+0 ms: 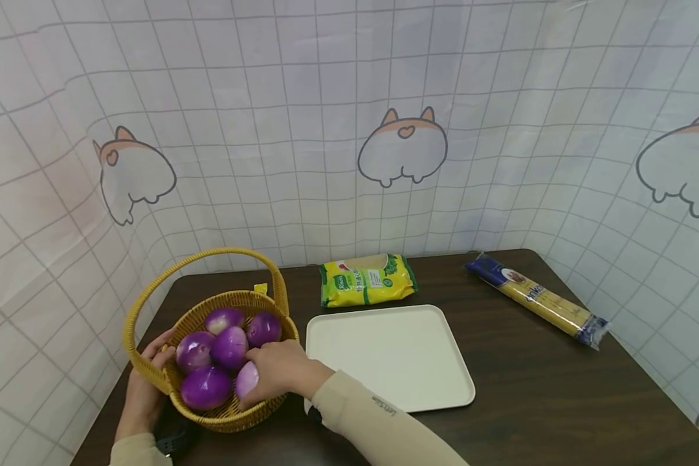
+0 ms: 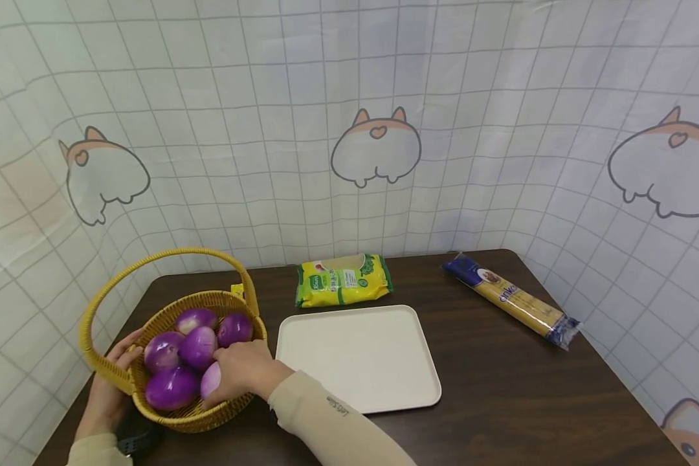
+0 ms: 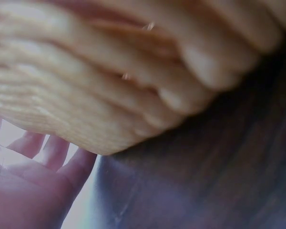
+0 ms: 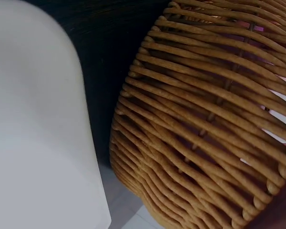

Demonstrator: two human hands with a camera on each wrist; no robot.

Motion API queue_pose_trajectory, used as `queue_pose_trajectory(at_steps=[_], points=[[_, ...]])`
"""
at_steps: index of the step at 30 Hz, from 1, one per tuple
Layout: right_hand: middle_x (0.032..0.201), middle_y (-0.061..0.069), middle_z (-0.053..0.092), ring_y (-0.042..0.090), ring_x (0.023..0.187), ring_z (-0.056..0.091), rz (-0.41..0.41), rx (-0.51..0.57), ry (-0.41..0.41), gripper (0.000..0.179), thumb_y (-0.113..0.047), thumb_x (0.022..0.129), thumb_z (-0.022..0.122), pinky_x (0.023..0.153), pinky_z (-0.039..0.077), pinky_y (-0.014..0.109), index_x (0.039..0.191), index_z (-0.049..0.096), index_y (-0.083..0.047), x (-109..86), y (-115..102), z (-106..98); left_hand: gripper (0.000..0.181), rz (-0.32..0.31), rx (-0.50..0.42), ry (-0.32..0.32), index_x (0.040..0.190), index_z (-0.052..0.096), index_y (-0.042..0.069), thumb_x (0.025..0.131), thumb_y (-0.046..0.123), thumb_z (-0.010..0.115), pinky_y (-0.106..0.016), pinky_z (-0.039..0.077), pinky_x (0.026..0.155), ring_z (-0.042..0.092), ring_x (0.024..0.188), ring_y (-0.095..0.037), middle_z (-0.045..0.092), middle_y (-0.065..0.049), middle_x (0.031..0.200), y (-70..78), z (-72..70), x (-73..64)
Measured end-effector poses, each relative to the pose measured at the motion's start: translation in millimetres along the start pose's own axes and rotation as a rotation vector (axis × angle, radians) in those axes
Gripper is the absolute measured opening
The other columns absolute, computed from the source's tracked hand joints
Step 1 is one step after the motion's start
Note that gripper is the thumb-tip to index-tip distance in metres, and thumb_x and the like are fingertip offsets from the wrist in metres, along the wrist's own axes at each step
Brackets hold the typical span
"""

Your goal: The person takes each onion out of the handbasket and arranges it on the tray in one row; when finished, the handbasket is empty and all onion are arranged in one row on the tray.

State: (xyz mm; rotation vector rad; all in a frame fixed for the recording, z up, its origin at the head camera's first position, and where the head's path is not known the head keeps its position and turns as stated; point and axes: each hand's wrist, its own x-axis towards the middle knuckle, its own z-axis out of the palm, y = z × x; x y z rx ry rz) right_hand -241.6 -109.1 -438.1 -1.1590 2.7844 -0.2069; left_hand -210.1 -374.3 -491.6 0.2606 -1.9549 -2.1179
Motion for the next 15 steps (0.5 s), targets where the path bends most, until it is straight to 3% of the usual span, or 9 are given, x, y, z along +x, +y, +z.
queue_pose_trajectory(at_steps=[9,15], points=[[0.112,-0.012,0.063,0.005,0.099,0.059,0.024,0.032,0.015,0.076,-0.069,0.068,0.074,0.079,0.049,0.03,0.13,0.057,-0.028,2.0,0.2,3.1,0.051,0.018,-0.002,-0.019,0.147,0.039,0.003,0.101,0.02,0.052,-0.018,0.052,0.076,0.058,0.095,-0.001,0.054,0.007,0.111,3.3,1.5,-3.8],[0.12,-0.008,0.06,0.005,0.103,0.057,-0.038,0.171,0.11,0.078,-0.066,0.071,0.073,0.081,0.049,0.027,0.135,0.054,-0.026,-5.5,7.8,3.6,0.052,0.001,0.023,-0.002,0.148,0.039,0.004,0.101,0.022,0.053,-0.017,0.051,0.076,0.058,0.096,0.0,0.053,0.007,0.114,4.9,2.0,-2.9]])
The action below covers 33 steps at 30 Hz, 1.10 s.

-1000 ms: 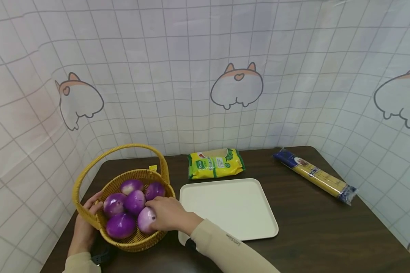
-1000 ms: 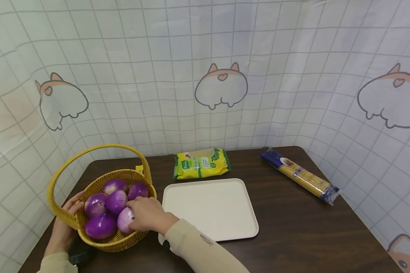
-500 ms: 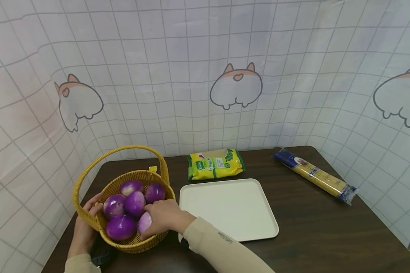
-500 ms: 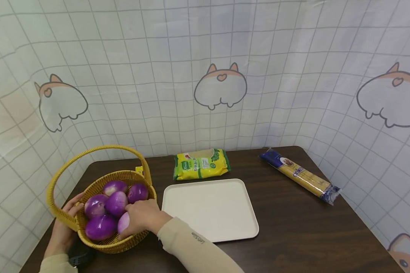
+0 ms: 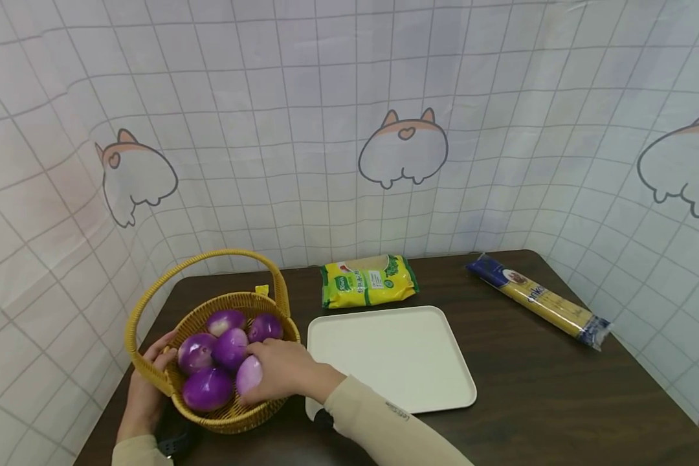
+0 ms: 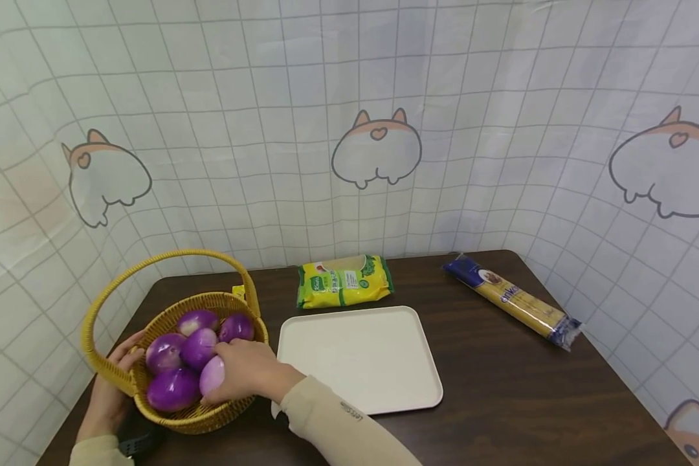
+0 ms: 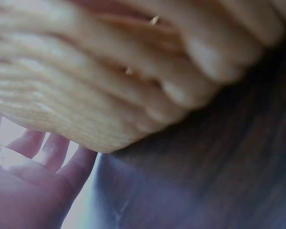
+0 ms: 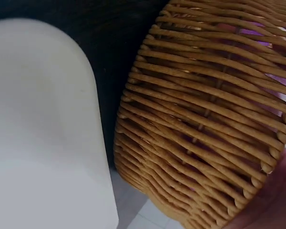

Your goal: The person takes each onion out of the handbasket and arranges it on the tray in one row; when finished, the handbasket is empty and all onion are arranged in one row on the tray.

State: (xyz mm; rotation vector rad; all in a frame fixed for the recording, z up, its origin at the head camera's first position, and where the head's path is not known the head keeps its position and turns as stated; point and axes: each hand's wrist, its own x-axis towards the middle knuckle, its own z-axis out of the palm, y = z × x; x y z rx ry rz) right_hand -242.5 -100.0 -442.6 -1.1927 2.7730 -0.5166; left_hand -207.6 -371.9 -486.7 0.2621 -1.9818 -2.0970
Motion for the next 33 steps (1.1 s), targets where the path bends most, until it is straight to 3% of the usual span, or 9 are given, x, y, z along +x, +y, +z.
queue_pose_trajectory(at_steps=[8,19,27,33], points=[[0.137,-0.007,0.053,0.009,0.119,0.054,-0.024,0.265,0.128,0.087,-0.064,0.075,0.072,0.09,0.049,0.027,0.144,0.045,-0.02,-16.2,6.9,-6.4,0.052,-0.003,-0.021,-0.004,0.148,0.038,0.004,0.101,0.021,0.053,-0.019,0.052,0.076,0.058,0.095,0.0,0.054,0.007,0.113,0.6,-0.3,-1.0],[0.135,-0.006,0.052,0.007,0.11,0.055,-0.043,0.553,0.297,0.077,-0.054,0.076,0.077,0.083,0.05,0.024,0.142,0.045,-0.031,-31.8,19.4,-5.5,0.052,0.016,-0.013,-0.008,0.148,0.038,0.002,0.101,0.021,0.053,-0.018,0.052,0.076,0.059,0.094,-0.001,0.055,0.007,0.112,6.4,0.5,-6.3],[0.13,-0.004,0.053,0.009,0.107,0.058,-0.086,0.72,0.41,0.075,-0.043,0.079,0.079,0.082,0.052,0.025,0.143,0.044,-0.028,-41.3,28.7,-5.6,0.053,-0.007,-0.007,-0.003,0.149,0.037,0.004,0.101,0.023,0.053,-0.017,0.051,0.078,0.057,0.097,0.0,0.052,0.007,0.115,6.4,-0.9,-6.1],[0.132,-0.001,0.054,0.014,0.107,0.058,-0.066,0.807,0.498,0.08,-0.037,0.08,0.079,0.081,0.053,0.031,0.147,0.037,-0.029,-46.7,40.5,-5.7,0.053,0.0,-0.007,-0.003,0.148,0.037,0.002,0.101,0.023,0.053,-0.017,0.051,0.078,0.057,0.096,-0.002,0.052,0.005,0.114,6.7,1.4,-6.9]])
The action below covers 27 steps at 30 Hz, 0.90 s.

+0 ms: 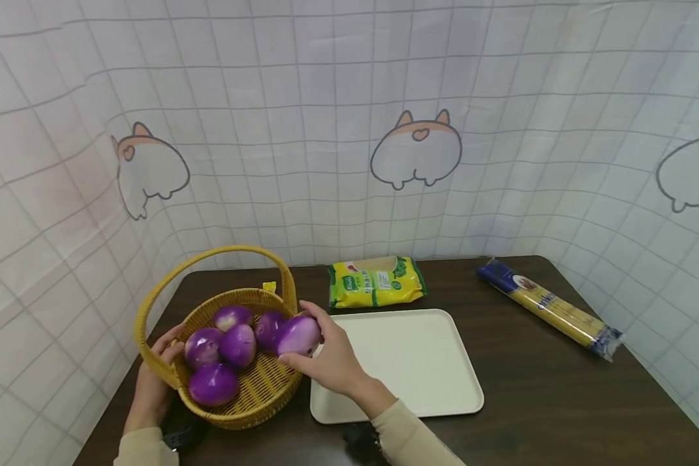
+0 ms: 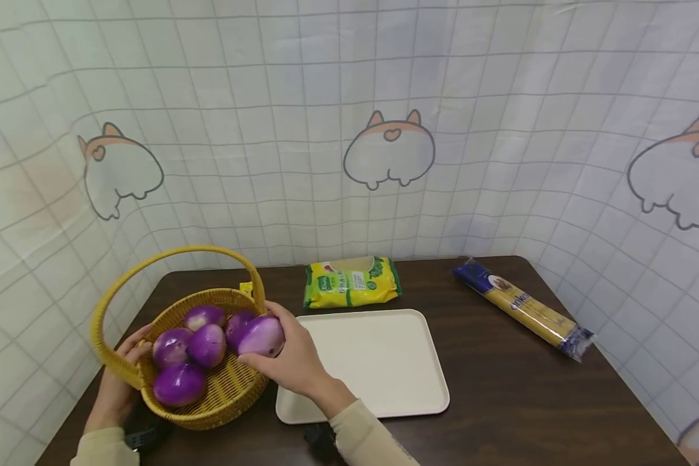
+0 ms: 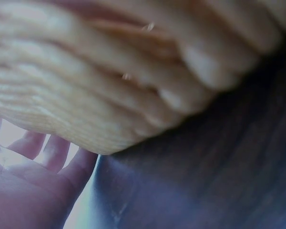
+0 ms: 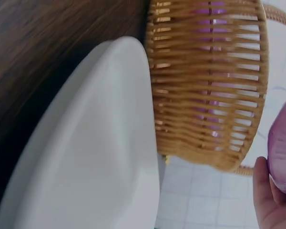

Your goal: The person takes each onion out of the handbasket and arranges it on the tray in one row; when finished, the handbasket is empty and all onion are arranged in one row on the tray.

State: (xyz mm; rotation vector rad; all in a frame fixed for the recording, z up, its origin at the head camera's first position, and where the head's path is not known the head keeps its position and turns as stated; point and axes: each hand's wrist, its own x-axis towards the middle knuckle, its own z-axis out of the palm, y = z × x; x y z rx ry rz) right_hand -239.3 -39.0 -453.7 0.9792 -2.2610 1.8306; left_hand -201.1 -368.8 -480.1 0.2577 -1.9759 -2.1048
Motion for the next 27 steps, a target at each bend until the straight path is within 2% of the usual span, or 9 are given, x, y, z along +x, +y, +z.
queue_pose_trajectory(at_steps=[4,9,12,16,20,27], points=[[0.132,0.002,0.054,0.017,0.112,0.056,0.007,0.021,0.066,0.075,-0.034,0.081,0.079,0.086,0.052,0.035,0.144,0.04,-0.025,-2.7,8.4,-5.6,0.053,-0.01,-0.018,-0.002,0.148,0.037,0.003,0.101,0.022,0.052,-0.017,0.05,0.079,0.056,0.098,-0.002,0.051,0.004,0.114,-4.0,-2.8,2.1],[0.132,0.004,0.053,0.022,0.116,0.054,0.014,0.038,0.102,0.066,-0.026,0.082,0.08,0.092,0.051,0.043,0.137,0.046,-0.019,-3.1,15.7,-12.9,0.054,-0.017,-0.021,-0.003,0.149,0.035,0.004,0.102,0.023,0.051,-0.017,0.05,0.081,0.056,0.103,-0.002,0.047,-0.001,0.125,-6.5,-4.1,3.3],[0.135,0.004,0.05,0.022,0.118,0.053,0.043,0.027,0.131,0.067,-0.022,0.081,0.081,0.094,0.049,0.046,0.137,0.046,-0.016,-1.4,17.1,-17.7,0.054,-0.022,-0.006,-0.004,0.15,0.036,0.006,0.102,0.025,0.052,-0.017,0.05,0.082,0.055,0.106,-0.003,0.045,-0.003,0.13,-6.4,-4.0,4.7],[0.137,0.01,0.044,0.029,0.12,0.05,0.089,-0.009,0.15,0.068,-0.017,0.081,0.081,0.095,0.049,0.048,0.138,0.046,-0.011,-0.1,19.8,-25.6,0.054,-0.031,0.007,-0.002,0.149,0.036,0.007,0.102,0.026,0.052,-0.017,0.05,0.082,0.055,0.105,-0.004,0.045,-0.002,0.129,-4.2,-1.5,5.6],[0.136,0.013,0.042,0.032,0.12,0.049,0.124,-0.024,0.163,0.069,-0.017,0.08,0.081,0.093,0.05,0.047,0.139,0.045,-0.009,0.0,24.4,-32.2,0.054,-0.035,0.004,-0.004,0.15,0.036,0.006,0.102,0.026,0.052,-0.017,0.05,0.082,0.055,0.103,-0.005,0.046,-0.001,0.125,-0.9,0.8,4.8],[0.138,0.005,0.048,0.024,0.117,0.053,0.15,-0.016,0.17,0.073,-0.028,0.079,0.082,0.089,0.053,0.036,0.14,0.046,-0.014,-2.2,30.5,-40.5,0.053,-0.027,0.016,0.001,0.149,0.035,0.004,0.102,0.024,0.05,-0.017,0.05,0.082,0.055,0.103,-0.004,0.046,-0.002,0.125,-2.0,-1.3,2.3]])
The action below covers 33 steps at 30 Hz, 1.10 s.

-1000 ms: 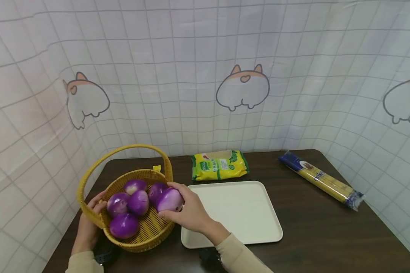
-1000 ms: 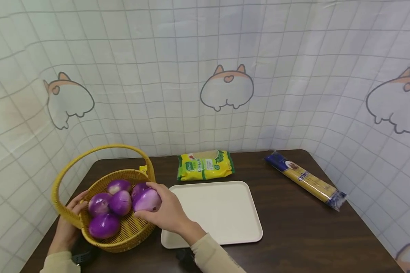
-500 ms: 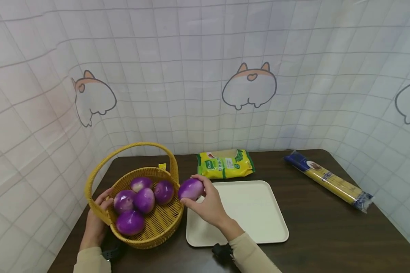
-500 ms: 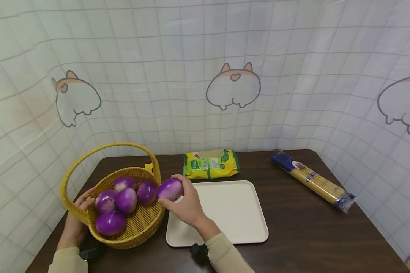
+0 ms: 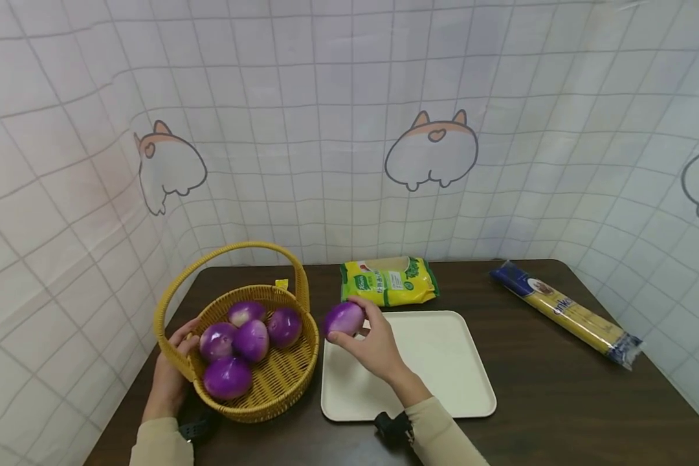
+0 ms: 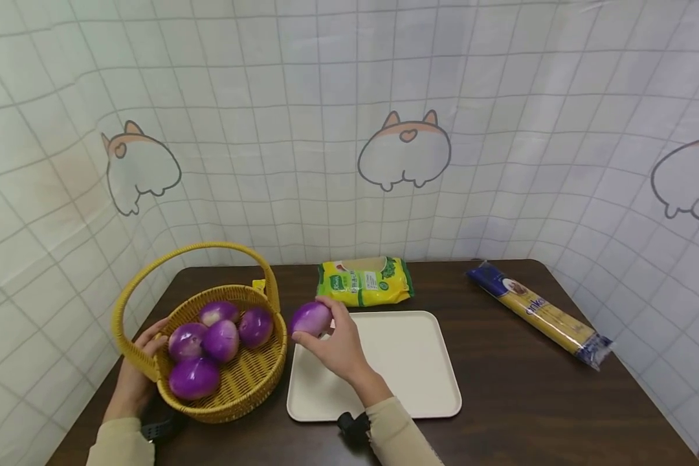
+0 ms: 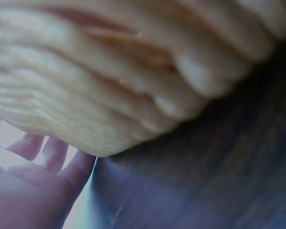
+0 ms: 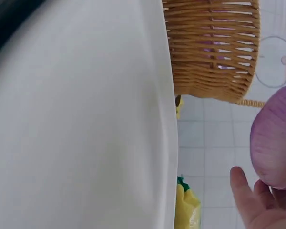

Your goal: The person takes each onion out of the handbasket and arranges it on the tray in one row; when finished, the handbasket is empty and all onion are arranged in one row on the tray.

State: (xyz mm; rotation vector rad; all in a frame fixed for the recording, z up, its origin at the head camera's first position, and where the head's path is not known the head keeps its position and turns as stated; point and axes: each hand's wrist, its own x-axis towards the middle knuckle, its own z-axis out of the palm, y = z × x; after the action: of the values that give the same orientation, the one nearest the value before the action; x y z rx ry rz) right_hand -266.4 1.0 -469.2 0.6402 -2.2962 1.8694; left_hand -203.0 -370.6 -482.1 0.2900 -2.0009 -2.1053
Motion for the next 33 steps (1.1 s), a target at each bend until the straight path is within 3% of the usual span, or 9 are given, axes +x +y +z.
queue_pose_trajectory(at_steps=[6,12,23,33], points=[[0.137,0.009,0.052,0.026,0.112,0.055,0.03,-0.013,0.026,0.073,-0.031,0.08,0.081,0.087,0.053,0.038,0.141,0.046,-0.01,2.2,9.7,-4.5,0.053,0.006,-0.015,0.0,0.149,0.036,0.004,0.102,0.024,0.05,-0.017,0.05,0.083,0.054,0.106,-0.004,0.043,-0.006,0.132,-4.1,-2.1,0.7],[0.133,0.013,0.055,0.027,0.106,0.057,0.092,-0.033,0.028,0.071,-0.03,0.08,0.08,0.085,0.053,0.039,0.14,0.047,-0.011,3.6,17.9,-8.0,0.054,0.01,-0.013,-0.001,0.149,0.036,0.003,0.102,0.024,0.051,-0.017,0.049,0.084,0.054,0.107,-0.004,0.043,-0.006,0.132,0.9,0.7,-2.7],[0.124,0.014,0.055,0.031,0.11,0.055,0.185,-0.097,-0.002,0.063,-0.031,0.08,0.077,0.09,0.049,0.044,0.131,0.047,-0.009,3.1,26.4,-12.4,0.053,0.023,-0.008,-0.009,0.148,0.036,0.001,0.102,0.023,0.05,-0.018,0.05,0.084,0.056,0.104,-0.005,0.047,-0.004,0.127,5.3,4.0,-5.2],[0.134,0.017,0.047,0.03,0.113,0.054,0.171,-0.142,-0.077,0.079,-0.024,0.075,0.081,0.092,0.049,0.044,0.14,0.04,-0.007,1.5,33.8,-12.1,0.053,0.028,0.007,-0.023,0.149,0.035,0.001,0.102,0.022,0.049,-0.016,0.048,0.085,0.051,0.11,-0.005,0.041,-0.006,0.136,4.7,2.6,-5.7]])
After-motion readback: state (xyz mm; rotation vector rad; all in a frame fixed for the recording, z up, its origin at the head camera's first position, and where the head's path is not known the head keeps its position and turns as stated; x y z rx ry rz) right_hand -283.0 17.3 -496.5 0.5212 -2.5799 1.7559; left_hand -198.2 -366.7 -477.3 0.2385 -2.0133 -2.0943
